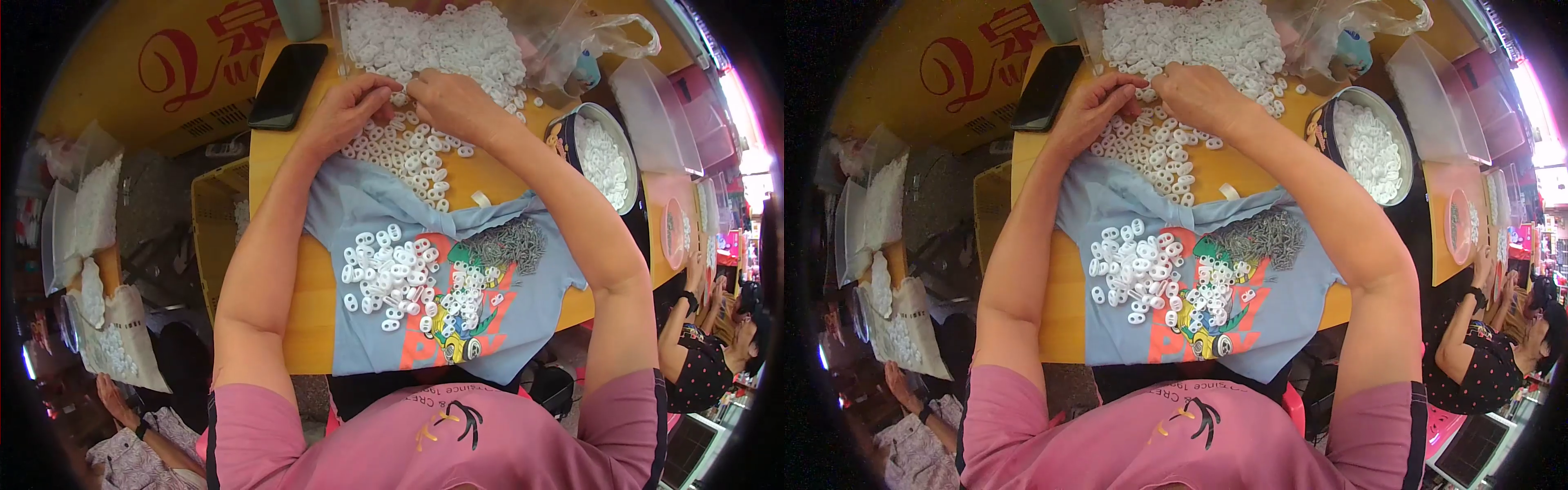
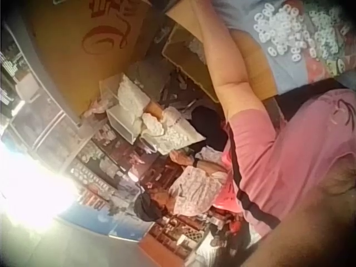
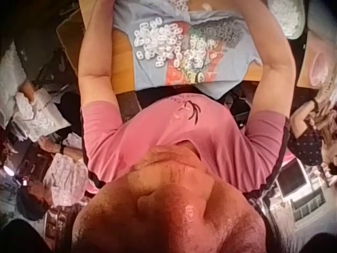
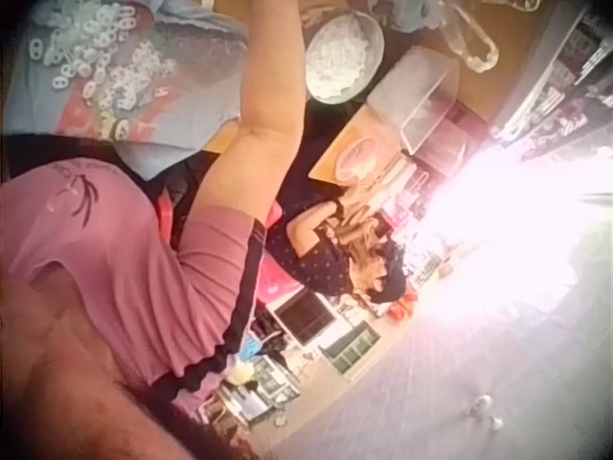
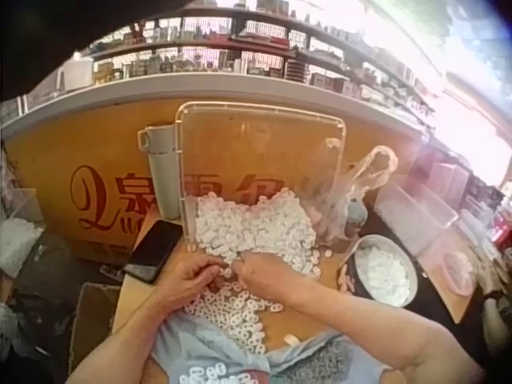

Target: Arranging and sorting white plastic cord locks on top of a printed t-shirt at a workshop table.

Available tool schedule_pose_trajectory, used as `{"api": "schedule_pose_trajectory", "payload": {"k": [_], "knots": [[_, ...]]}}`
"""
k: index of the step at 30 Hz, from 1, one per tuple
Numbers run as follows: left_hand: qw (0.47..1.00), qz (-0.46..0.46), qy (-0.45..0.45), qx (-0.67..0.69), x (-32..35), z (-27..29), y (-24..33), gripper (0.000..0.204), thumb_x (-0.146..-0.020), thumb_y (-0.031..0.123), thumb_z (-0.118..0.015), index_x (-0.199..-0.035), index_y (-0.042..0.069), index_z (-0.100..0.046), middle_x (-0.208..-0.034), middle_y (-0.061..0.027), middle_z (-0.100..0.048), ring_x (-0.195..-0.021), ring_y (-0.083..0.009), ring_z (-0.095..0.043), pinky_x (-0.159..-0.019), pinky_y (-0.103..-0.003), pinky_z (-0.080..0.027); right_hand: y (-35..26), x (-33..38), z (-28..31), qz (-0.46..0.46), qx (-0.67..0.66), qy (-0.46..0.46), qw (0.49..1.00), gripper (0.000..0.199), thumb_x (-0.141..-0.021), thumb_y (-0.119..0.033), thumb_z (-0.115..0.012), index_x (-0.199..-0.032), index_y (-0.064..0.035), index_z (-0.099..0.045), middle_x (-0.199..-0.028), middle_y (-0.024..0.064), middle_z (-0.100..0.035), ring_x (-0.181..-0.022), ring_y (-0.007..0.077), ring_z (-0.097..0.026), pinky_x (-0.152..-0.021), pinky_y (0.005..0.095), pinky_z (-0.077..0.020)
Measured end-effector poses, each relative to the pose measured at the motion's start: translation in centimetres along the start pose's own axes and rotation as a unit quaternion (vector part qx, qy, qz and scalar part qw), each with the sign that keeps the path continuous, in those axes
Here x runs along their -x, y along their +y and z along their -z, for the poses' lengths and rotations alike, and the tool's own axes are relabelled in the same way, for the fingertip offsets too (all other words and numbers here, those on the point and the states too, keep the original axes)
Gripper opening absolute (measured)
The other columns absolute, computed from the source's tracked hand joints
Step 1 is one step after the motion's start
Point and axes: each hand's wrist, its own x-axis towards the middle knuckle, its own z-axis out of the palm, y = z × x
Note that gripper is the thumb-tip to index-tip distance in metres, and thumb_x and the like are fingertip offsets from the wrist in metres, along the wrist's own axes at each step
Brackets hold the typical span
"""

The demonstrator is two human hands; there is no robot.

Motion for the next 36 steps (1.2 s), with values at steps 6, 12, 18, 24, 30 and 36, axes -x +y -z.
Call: {"api": "schedule_pose_trajectory", "payload": {"k": [6,12,18,24,30,36], "knots": [[1.000,0.001,-0.004,0.000,0.3,0.1,0.0,0.025,-0.105,0.017,-0.054,-0.121,0.004,-0.067,-0.085,-0.0022,-0.069,-0.081,-0.0077,-0.064,-0.073,-0.024,-0.052,0.1,0.5,-0.2,0.002,-0.032,0.019,0.999,0.016,-0.085,-0.015,-0.065,-0.098,-0.0059,-0.066,-0.095,0.0154,-0.063,-0.087,0.0392,-0.065,-0.076,0.0482,-0.0539],[1.000,-0.009,-0.014,0.017,-0.2,0.2,-0.7,0.025,-0.105,0.019,-0.055,-0.121,0.005,-0.067,-0.085,-0.0009,-0.068,-0.079,-0.0076,-0.062,-0.072,-0.023,-0.051,1.2,-0.1,0.3,-0.011,-0.091,-0.026,0.995,0.018,-0.085,-0.018,-0.067,-0.097,-0.0050,-0.069,-0.091,0.0156,-0.067,-0.087,0.0395,-0.065,-0.078,0.0485,-0.0510],[0.999,-0.004,-0.029,0.014,0.0,0.9,-0.7,0.027,-0.106,0.022,-0.055,-0.123,0.005,-0.066,-0.086,-0.0001,-0.067,-0.081,-0.0078,-0.061,-0.076,-0.023,-0.050,-0.3,-1.9,2.7,-0.052,-0.088,-0.077,0.992,0.022,-0.081,-0.019,-0.066,-0.091,-0.0008,-0.071,-0.085,0.0229,-0.069,-0.084,0.0402,-0.068,-0.075,0.0482,-0.0531],[0.998,-0.024,-0.036,-0.050,-0.6,1.1,-0.5,0.031,-0.107,0.024,-0.053,-0.128,0.004,-0.066,-0.089,-0.0005,-0.067,-0.087,-0.0077,-0.061,-0.082,-0.024,-0.050,-1.6,-1.2,1.8,-0.090,0.049,-0.047,0.994,0.026,-0.078,-0.019,-0.066,-0.083,0.0055,-0.072,-0.079,0.0309,-0.067,-0.081,0.0458,-0.068,-0.072,0.0513,-0.0545],[0.999,-0.019,-0.025,-0.026,0.0,1.2,-0.7,0.029,-0.106,0.023,-0.054,-0.125,0.005,-0.066,-0.088,-0.0008,-0.067,-0.084,-0.0082,-0.062,-0.080,-0.024,-0.050,-1.8,-1.5,2.3,-0.060,0.036,-0.068,0.995,0.026,-0.077,-0.020,-0.067,-0.082,0.0049,-0.071,-0.079,0.0306,-0.067,-0.078,0.0458,-0.068,-0.069,0.0499,-0.0542],[1.000,-0.019,-0.013,-0.007,0.0,0.4,-0.5,0.026,-0.106,0.022,-0.055,-0.122,0.005,-0.067,-0.084,-0.0004,-0.067,-0.079,-0.0084,-0.061,-0.074,-0.024,-0.051,-1.4,-1.2,3.3,-0.003,0.104,-0.019,0.994,0.028,-0.077,-0.023,-0.069,-0.084,0.0034,-0.073,-0.080,0.0307,-0.067,-0.082,0.0434,-0.070,-0.071,0.0479,-0.0549]]}}
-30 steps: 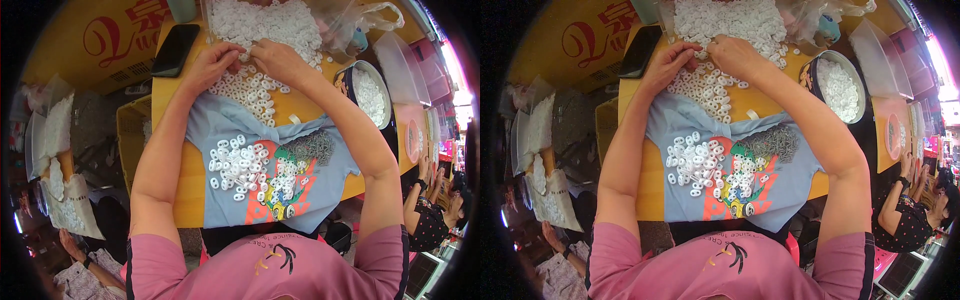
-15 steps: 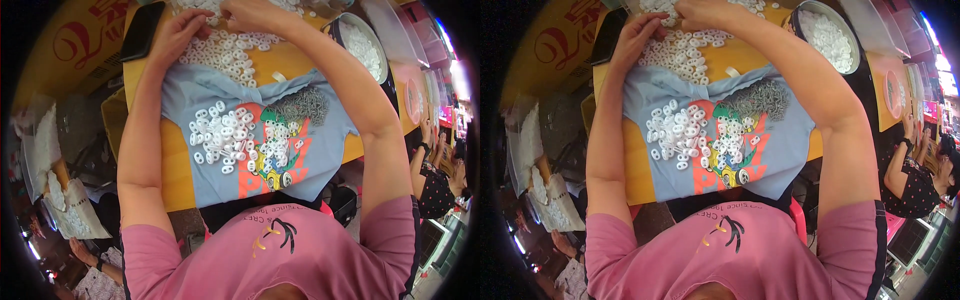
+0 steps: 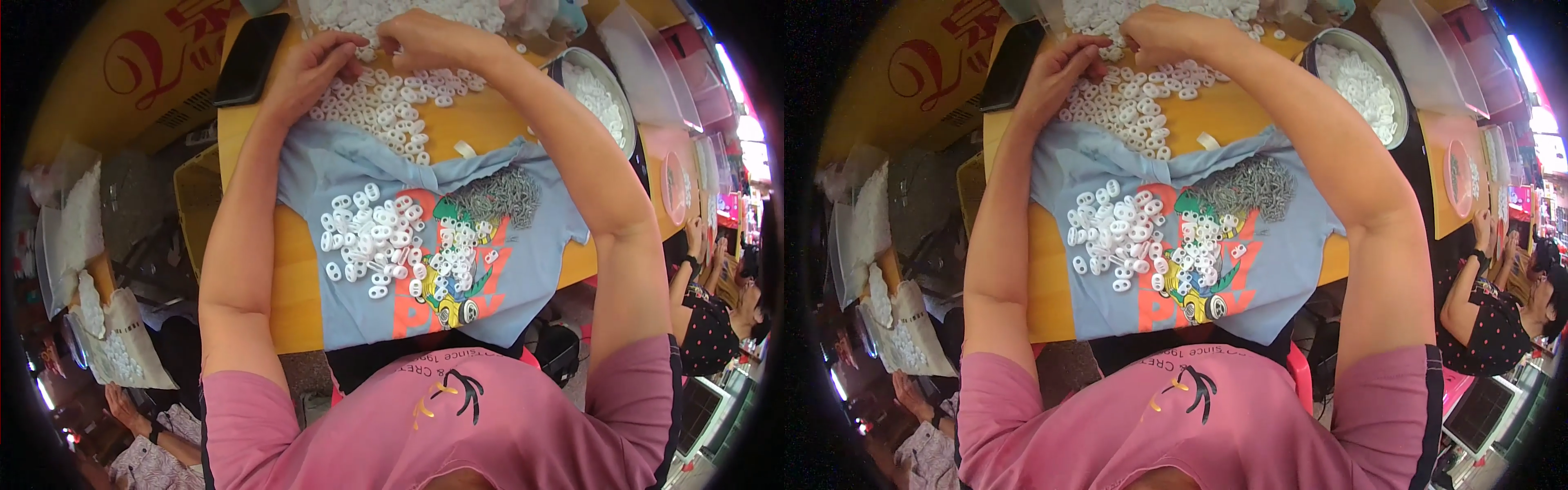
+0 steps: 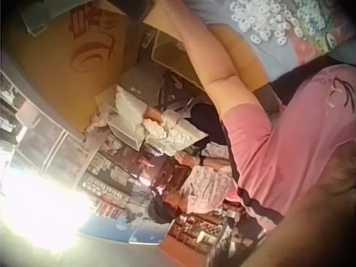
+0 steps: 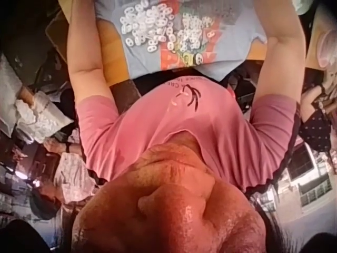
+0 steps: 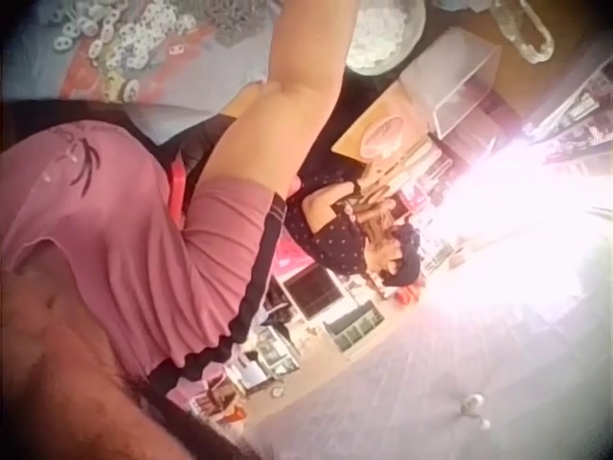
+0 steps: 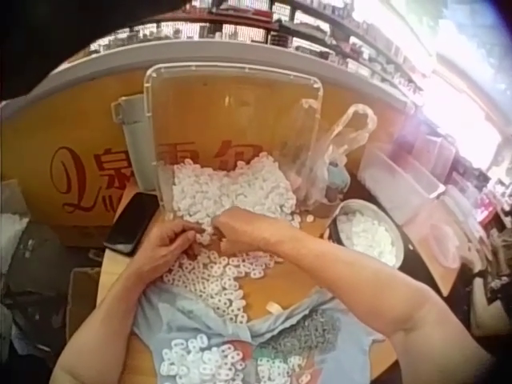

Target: Arranging and sorting white plastic cord locks on top of a printed t-shirt at a workshop table.

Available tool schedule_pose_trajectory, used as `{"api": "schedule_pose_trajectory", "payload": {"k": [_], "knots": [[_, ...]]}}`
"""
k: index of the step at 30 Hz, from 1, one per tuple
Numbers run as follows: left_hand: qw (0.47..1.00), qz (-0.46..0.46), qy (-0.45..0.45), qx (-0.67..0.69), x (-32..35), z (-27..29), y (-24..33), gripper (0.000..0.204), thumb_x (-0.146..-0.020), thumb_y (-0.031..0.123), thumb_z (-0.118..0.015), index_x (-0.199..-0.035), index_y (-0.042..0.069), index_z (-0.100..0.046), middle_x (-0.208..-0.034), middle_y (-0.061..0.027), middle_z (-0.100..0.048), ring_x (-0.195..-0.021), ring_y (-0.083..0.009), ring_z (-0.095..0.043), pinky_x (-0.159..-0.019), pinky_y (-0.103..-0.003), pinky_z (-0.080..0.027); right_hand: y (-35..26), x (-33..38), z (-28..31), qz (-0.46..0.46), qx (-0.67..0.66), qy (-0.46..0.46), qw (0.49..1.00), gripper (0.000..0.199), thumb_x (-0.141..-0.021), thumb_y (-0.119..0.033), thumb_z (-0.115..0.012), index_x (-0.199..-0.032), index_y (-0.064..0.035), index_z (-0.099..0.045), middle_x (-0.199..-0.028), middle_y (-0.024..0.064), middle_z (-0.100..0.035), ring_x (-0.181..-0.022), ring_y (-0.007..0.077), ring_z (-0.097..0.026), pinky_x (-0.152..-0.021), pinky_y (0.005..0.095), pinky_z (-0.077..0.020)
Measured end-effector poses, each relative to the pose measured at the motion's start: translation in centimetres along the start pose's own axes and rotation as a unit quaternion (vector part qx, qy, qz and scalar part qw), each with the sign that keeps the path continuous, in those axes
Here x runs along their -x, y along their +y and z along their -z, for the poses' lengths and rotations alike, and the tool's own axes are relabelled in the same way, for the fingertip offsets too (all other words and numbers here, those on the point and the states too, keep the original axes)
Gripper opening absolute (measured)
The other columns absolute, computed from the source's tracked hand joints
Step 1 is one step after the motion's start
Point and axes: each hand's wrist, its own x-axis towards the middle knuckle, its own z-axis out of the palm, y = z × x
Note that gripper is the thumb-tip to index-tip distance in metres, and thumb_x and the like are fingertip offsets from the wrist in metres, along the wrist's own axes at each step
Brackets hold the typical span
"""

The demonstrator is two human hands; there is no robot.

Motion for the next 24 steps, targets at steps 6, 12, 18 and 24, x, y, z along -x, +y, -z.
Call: {"api": "schedule_pose_trajectory", "payload": {"k": [6,12,18,24], "knots": [[1.000,0.008,-0.003,0.012,-0.1,-0.3,0.4,0.025,-0.105,0.020,-0.055,-0.121,0.005,-0.067,-0.084,-0.0004,-0.066,-0.080,-0.0083,-0.062,-0.073,-0.023,-0.050,2.7,0.1,-0.5,-0.044,-0.319,-0.148,0.935,0.020,-0.077,-0.016,-0.067,-0.090,-0.0012,-0.067,-0.081,0.0137,-0.069,-0.070,0.0259,-0.067,-0.061,0.0372,-0.0515],[1.000,0.001,0.000,0.020,-0.1,-0.1,0.2,0.024,-0.104,0.016,-0.055,-0.118,0.001,-0.066,-0.085,-0.0036,-0.070,-0.080,-0.0088,-0.065,-0.073,-0.025,-0.053,0.2,5.2,6.4,-0.089,-0.467,-0.242,0.846,0.016,-0.086,-0.016,-0.067,-0.095,-0.0032,-0.065,-0.080,0.0015,-0.063,-0.069,0.0082,-0.061,-0.062,0.0305,-0.0499],[1.000,0.008,0.004,0.019,0.0,-0.2,0.2,0.024,-0.104,0.016,-0.054,-0.118,0.002,-0.066,-0.085,-0.0029,-0.070,-0.078,-0.0089,-0.065,-0.072,-0.024,-0.053,-5.2,11.8,8.7,0.048,-0.473,-0.286,0.832,0.018,-0.087,-0.016,-0.071,-0.100,-0.0034,-0.066,-0.088,0.0082,-0.066,-0.076,0.0210,-0.064,-0.067,0.0341,-0.0509],[0.999,0.041,-0.013,0.016,-0.1,-0.3,0.6,0.027,-0.107,0.019,-0.052,-0.124,0.002,-0.065,-0.086,0.0003,-0.063,-0.084,-0.0081,-0.060,-0.079,-0.023,-0.050,-5.4,11.9,9.3,0.090,-0.497,-0.255,0.824,0.020,-0.090,-0.016,-0.072,-0.104,-0.0017,-0.067,-0.094,0.0116,-0.068,-0.083,0.0250,-0.067,-0.073,0.0368,-0.0527]]}}
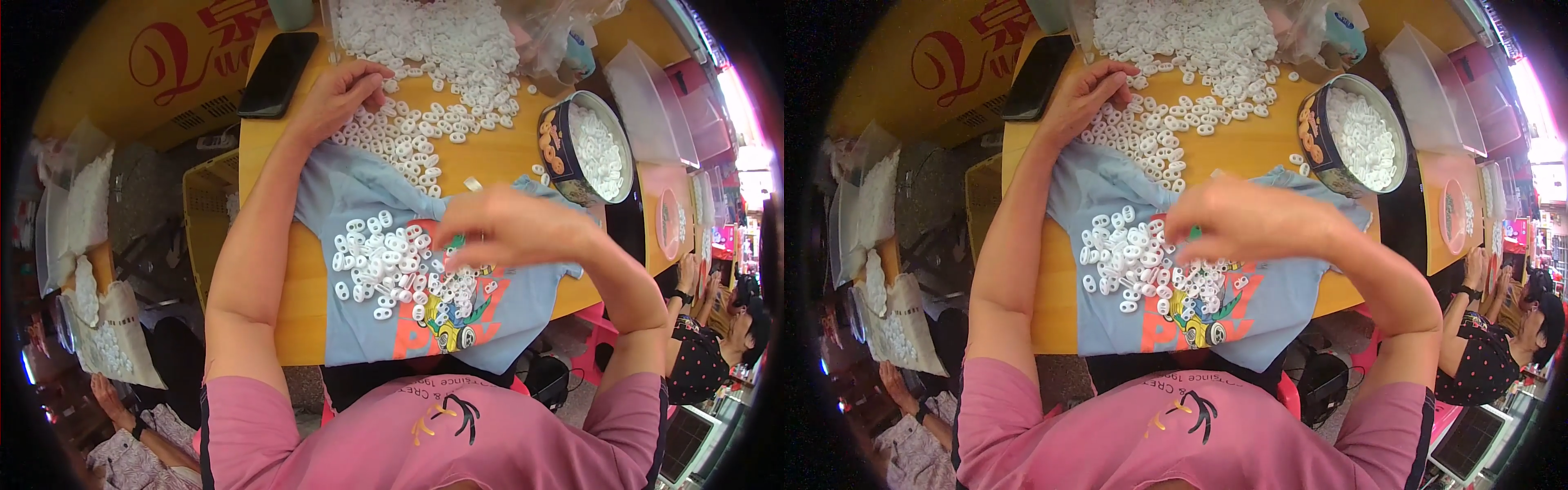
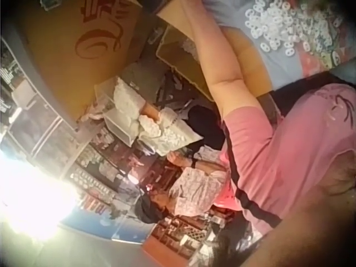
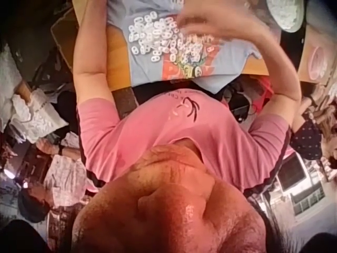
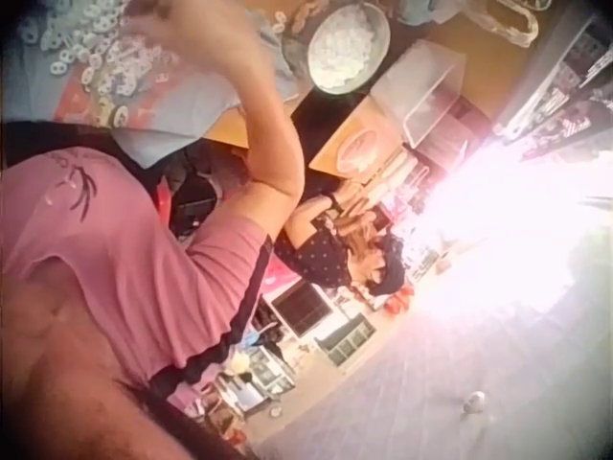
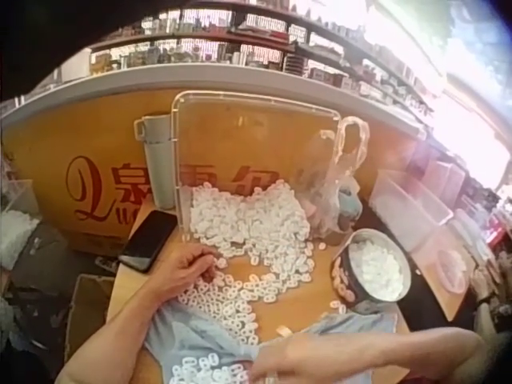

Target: Arranging and sorting white plastic cord locks on top of a printed t-shirt at a workshop table.

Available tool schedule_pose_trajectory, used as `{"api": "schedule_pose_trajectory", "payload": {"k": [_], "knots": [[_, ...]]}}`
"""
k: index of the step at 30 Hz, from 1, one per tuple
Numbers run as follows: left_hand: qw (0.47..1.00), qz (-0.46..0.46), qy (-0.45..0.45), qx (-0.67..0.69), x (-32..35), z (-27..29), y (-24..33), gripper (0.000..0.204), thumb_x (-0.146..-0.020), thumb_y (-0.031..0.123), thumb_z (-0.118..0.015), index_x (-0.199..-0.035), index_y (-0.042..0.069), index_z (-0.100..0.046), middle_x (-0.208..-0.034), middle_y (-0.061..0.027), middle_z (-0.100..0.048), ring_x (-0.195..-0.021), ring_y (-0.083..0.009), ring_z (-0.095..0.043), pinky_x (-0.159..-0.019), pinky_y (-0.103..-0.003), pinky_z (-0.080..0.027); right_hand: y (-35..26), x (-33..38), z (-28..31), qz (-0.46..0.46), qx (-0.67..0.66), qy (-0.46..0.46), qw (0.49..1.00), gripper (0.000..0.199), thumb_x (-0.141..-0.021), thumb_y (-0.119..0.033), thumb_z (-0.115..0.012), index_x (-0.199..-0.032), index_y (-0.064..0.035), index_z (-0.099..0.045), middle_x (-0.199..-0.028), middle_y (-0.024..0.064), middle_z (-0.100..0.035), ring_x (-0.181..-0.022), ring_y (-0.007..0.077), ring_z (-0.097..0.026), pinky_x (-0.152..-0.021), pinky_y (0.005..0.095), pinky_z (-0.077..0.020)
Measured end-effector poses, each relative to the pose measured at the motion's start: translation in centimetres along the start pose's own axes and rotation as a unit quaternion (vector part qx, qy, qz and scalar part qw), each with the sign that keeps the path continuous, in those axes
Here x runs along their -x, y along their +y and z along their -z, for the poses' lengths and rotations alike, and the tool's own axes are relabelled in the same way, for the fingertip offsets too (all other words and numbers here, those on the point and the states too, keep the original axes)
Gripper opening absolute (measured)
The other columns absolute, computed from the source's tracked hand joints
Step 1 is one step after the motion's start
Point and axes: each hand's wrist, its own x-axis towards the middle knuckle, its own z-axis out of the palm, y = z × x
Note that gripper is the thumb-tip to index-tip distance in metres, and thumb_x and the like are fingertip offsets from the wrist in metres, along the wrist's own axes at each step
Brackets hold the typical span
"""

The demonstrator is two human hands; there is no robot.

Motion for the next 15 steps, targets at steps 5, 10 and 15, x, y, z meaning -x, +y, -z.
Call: {"api": "schedule_pose_trajectory", "payload": {"k": [5,10,15], "knots": [[0.999,-0.028,0.019,0.018,0.2,0.0,-0.3,0.024,-0.104,0.017,-0.055,-0.118,0.001,-0.067,-0.085,-0.0029,-0.069,-0.078,-0.0087,-0.065,-0.071,-0.024,-0.052,4.8,-2.1,4.5,-0.123,0.059,0.186,0.973,0.021,-0.090,-0.015,-0.069,-0.103,0.0015,-0.070,-0.088,0.0113,-0.069,-0.075,0.0169,-0.065,-0.070,0.0335,-0.0523],[0.999,-0.029,0.013,0.027,0.0,-0.2,-0.2,0.024,-0.104,0.017,-0.055,-0.118,0.001,-0.067,-0.085,-0.0030,-0.069,-0.079,-0.0086,-0.065,-0.071,-0.023,-0.052,10.4,-2.0,6.4,-0.153,0.192,0.294,0.924,0.024,-0.090,-0.017,-0.068,-0.104,0.0012,-0.071,-0.086,0.0126,-0.070,-0.076,0.0202,-0.065,-0.071,0.0334,-0.0516],[1.000,-0.025,0.016,0.008,0.2,-0.1,-0.2,0.024,-0.104,0.017,-0.054,-0.118,0.002,-0.067,-0.085,-0.0020,-0.068,-0.079,-0.0083,-0.065,-0.071,-0.023,-0.051,10.8,-1.9,5.6,-0.171,0.190,0.283,0.924,0.023,-0.089,-0.020,-0.068,-0.102,-0.0002,-0.072,-0.089,0.0158,-0.071,-0.083,0.0285,-0.068,-0.076,0.0388,-0.0523]]}}
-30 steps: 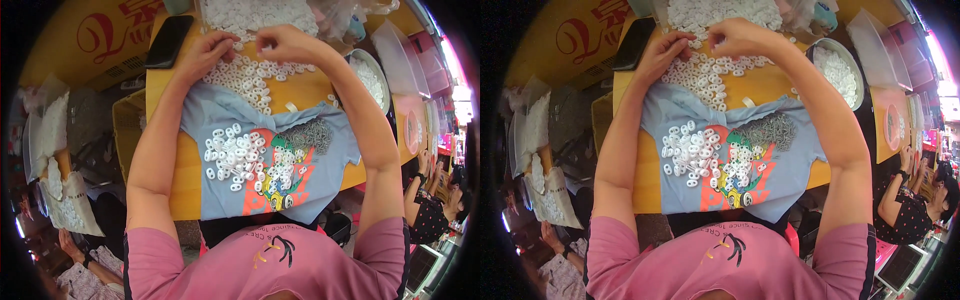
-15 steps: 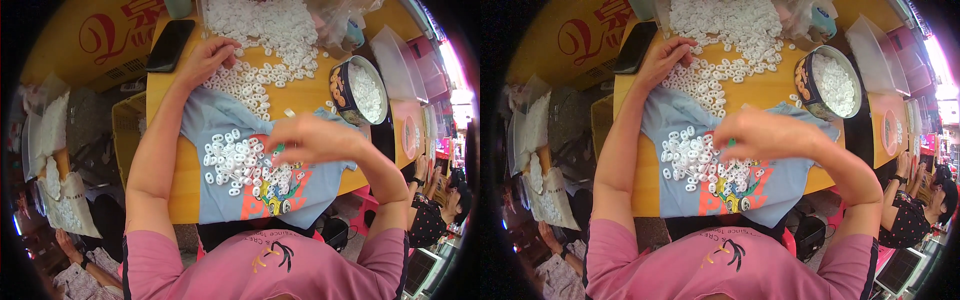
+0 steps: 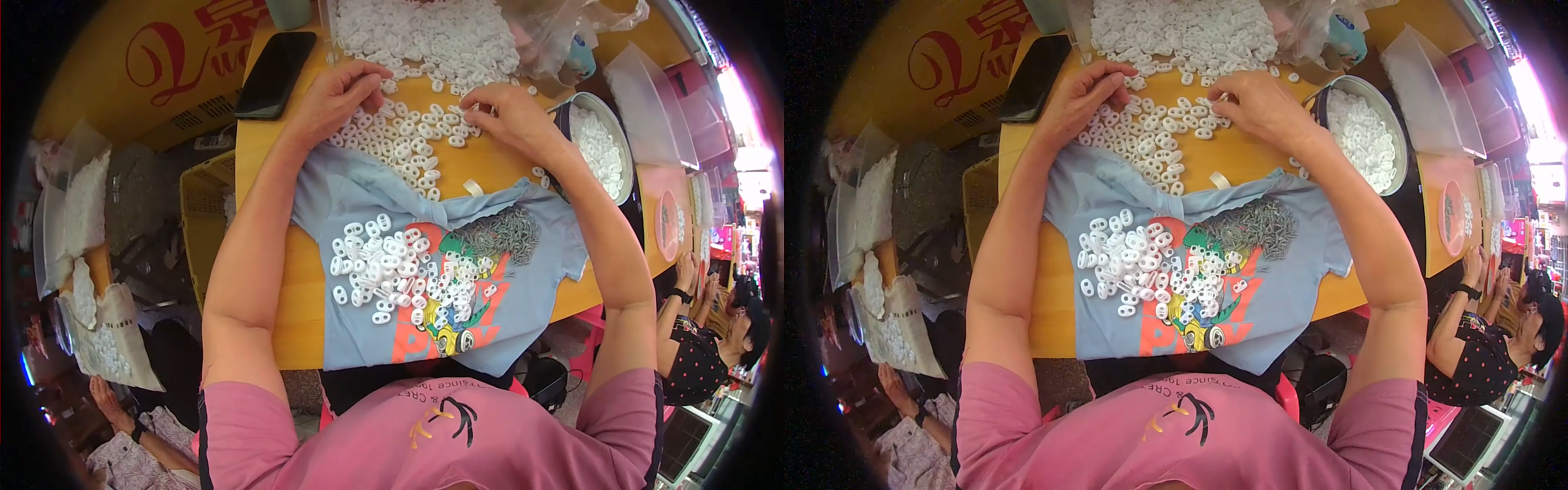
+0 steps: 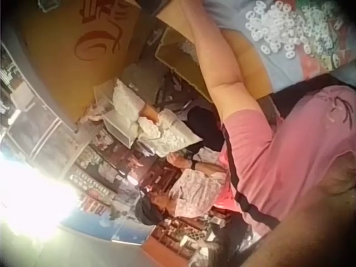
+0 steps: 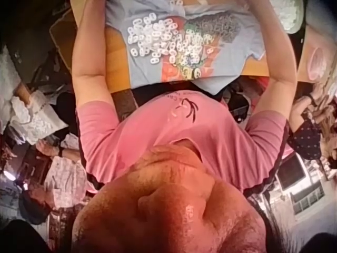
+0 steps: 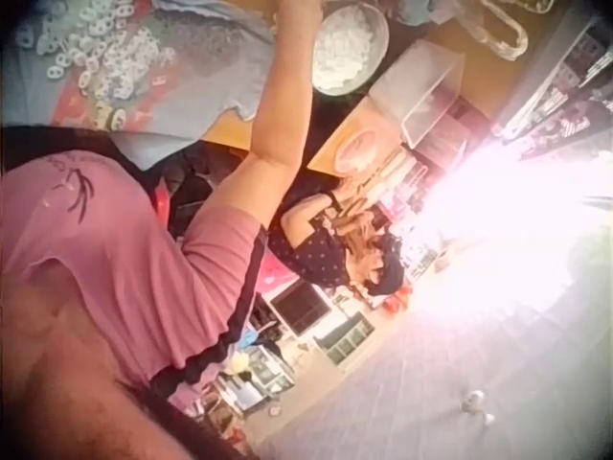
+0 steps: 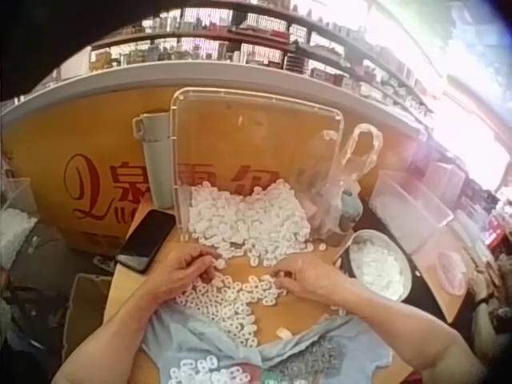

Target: Arranging and sorting white plastic cord locks on top of a printed t-shirt at a workshop table.

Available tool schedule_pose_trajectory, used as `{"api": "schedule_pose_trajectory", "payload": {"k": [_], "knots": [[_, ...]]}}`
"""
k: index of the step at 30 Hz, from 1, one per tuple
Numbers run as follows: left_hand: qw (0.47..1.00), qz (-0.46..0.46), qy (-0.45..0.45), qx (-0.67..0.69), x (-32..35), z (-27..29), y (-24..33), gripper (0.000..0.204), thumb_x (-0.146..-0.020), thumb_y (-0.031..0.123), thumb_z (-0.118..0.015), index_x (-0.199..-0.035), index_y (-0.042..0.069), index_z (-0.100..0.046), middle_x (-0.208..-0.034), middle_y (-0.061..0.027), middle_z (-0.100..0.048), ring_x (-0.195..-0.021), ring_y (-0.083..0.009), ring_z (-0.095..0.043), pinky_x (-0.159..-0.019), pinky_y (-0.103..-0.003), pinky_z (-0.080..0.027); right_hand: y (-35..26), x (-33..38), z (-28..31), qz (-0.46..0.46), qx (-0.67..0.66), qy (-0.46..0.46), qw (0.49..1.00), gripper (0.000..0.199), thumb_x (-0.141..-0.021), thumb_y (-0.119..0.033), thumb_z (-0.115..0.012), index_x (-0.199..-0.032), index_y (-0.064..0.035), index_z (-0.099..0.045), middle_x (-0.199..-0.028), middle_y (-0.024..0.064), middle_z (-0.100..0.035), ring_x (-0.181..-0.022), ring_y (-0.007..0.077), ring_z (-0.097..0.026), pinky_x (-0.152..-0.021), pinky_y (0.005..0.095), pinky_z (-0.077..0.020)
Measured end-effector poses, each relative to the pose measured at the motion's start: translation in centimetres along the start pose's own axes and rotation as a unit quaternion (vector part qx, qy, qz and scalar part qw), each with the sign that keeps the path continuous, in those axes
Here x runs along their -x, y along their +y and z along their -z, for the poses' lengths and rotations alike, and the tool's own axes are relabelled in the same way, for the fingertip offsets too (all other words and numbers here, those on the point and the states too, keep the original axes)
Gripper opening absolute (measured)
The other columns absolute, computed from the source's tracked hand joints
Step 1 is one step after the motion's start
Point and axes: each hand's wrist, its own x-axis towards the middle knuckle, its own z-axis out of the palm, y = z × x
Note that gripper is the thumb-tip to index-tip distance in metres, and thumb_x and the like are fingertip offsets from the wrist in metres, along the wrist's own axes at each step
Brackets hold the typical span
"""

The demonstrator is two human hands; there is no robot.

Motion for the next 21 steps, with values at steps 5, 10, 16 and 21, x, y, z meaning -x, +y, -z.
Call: {"api": "schedule_pose_trajectory", "payload": {"k": [5,10,16,21], "knots": [[1.000,-0.001,0.002,-0.023,-0.1,0.2,-0.3,0.025,-0.105,0.018,-0.054,-0.120,0.004,-0.067,-0.083,-0.0001,-0.067,-0.079,-0.0081,-0.064,-0.070,-0.022,-0.051,-0.6,0.8,0.1,-0.029,0.067,0.013,0.997,0.025,-0.090,-0.023,-0.065,-0.099,-0.0010,-0.072,-0.092,0.0180,-0.072,-0.088,0.0362,-0.069,-0.080,0.0445,-0.0534],[1.000,0.001,-0.002,-0.009,-0.1,0.1,-0.1,0.024,-0.104,0.018,-0.055,-0.120,0.003,-0.067,-0.083,-0.0001,-0.066,-0.079,-0.0081,-0.063,-0.072,-0.023,-0.051,-0.3,0.9,0.0,-0.017,0.154,0.067,0.986,0.022,-0.092,-0.025,-0.064,-0.097,-0.0049,-0.072,-0.093,0.0130,-0.071,-0.088,0.0342,-0.068,-0.077,0.0434,-0.0521],[1.000,0.007,-0.004,-0.006,0.0,0.1,0.0,0.024,-0.105,0.018,-0.056,-0.120,0.003,-0.067,-0.084,-0.0004,-0.066,-0.080,-0.0085,-0.063,-0.075,-0.024,-0.051,-0.5,-0.5,-0.6,0.011,0.139,0.050,0.989,0.021,-0.092,-0.025,-0.065,-0.095,-0.0057,-0.072,-0.093,0.0127,-0.070,-0.089,0.0353,-0.067,-0.077,0.0452,-0.0517],[1.000,0.007,-0.002,-0.008,0.0,0.2,-0.1,0.025,-0.105,0.019,-0.056,-0.120,0.003,-0.067,-0.084,-0.0004,-0.066,-0.081,-0.0087,-0.062,-0.076,-0.024,-0.052,-0.5,-2.2,-1.7,0.037,0.182,0.043,0.982,0.018,-0.089,-0.023,-0.064,-0.092,-0.0063,-0.071,-0.089,0.0129,-0.068,-0.087,0.0356,-0.067,-0.074,0.0466,-0.0523]]}}
